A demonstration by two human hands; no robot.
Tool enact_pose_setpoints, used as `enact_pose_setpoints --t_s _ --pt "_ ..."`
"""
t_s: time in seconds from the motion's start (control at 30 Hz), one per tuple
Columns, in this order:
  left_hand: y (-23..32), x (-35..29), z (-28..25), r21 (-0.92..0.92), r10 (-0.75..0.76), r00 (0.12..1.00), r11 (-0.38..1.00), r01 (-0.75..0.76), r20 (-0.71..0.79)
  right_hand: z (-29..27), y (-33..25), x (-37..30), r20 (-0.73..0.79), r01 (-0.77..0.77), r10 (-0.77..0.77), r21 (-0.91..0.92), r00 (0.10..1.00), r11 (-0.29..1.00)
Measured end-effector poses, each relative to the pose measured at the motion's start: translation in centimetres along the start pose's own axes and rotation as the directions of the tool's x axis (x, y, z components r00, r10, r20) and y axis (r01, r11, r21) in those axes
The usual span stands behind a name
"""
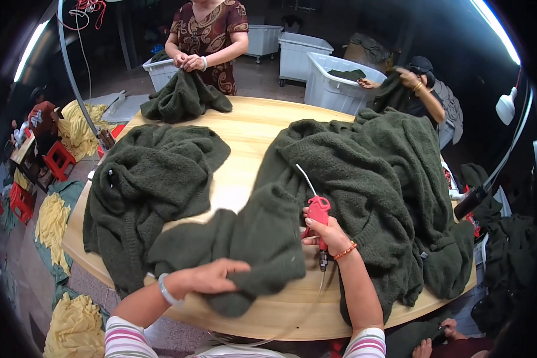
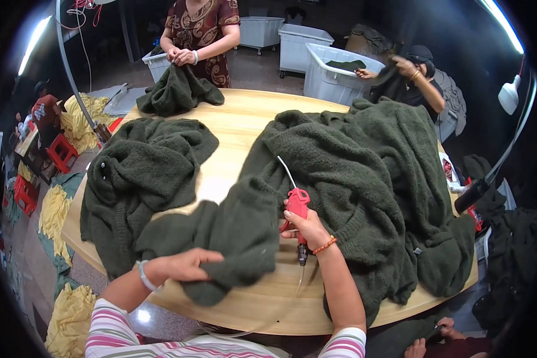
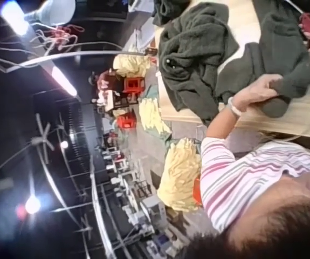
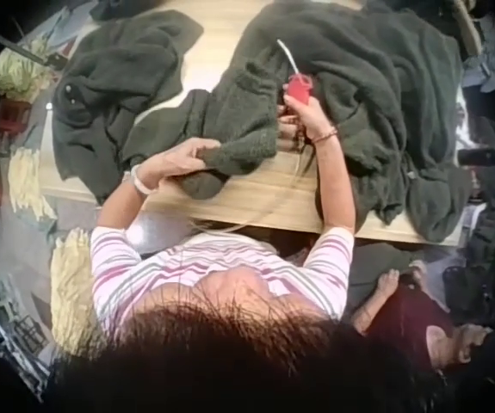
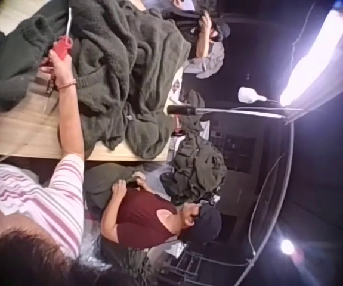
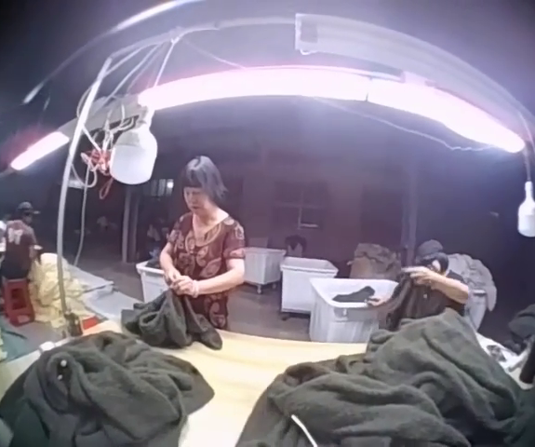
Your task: Trim loose threads from green knitted sweaters using small red scissors.
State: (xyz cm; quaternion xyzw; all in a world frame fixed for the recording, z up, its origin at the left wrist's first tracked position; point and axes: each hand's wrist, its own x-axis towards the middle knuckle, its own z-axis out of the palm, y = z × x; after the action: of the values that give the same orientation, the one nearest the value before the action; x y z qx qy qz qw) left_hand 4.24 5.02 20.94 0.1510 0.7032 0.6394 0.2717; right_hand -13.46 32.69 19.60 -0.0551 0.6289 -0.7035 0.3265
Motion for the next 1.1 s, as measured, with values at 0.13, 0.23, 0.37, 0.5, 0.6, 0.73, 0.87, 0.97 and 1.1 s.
enact_pose_setpoints --t_s 0.13,0.23,0.37,0.5,0.6,0.73,0.87,0.97,1.1 --pt "1.5 -3.2 2.3 0.392 -0.166 0.986 0.909 0.141 0.029 0.7 0.5 -0.5 0.031 -0.026 0.025 0.026 0.999 0.999" --pt "3.4 0.0 3.5 0.493 0.011 0.987 0.867 0.071 -0.162 -1.0 2.9 -0.1 0.063 -0.017 0.014 0.051 0.998 0.999" --pt "2.4 5.9 3.9 0.825 0.551 0.754 0.564 -0.02 -0.359 0.4 3.9 -0.8 -0.007 -0.028 0.028 -0.05 1.0 0.998" --pt "0.9 9.1 1.9 0.815 0.29 0.895 0.565 0.126 -0.34 1.8 2.4 -3.0 0.034 -0.123 0.124 -0.036 0.992 0.992" --pt "-0.3 9.9 -0.3 0.847 0.265 0.911 0.511 0.146 -0.317 0.9 2.4 -3.7 0.089 -0.057 0.056 0.005 0.994 0.998" --pt "0.7 8.9 -2.5 0.815 0.303 0.838 0.522 0.253 -0.454 0.5 2.3 -2.9 0.129 -0.03 0.022 0.053 0.991 0.998" --pt "3.8 9.2 -2.9 0.702 0.507 0.526 0.656 0.277 -0.682 1.4 1.8 -1.1 0.143 -0.027 0.013 0.094 0.99 0.995" --pt "4.2 11.6 -0.3 0.573 0.503 0.46 0.819 0.016 -0.732 0.9 3.4 1.5 0.213 -0.035 -0.019 0.247 0.977 0.968" --pt "-1.5 15.7 0.5 0.586 0.547 0.457 0.807 -0.068 -0.701 1.1 5.9 3.9 0.183 -0.09 0.031 0.325 0.983 0.941"
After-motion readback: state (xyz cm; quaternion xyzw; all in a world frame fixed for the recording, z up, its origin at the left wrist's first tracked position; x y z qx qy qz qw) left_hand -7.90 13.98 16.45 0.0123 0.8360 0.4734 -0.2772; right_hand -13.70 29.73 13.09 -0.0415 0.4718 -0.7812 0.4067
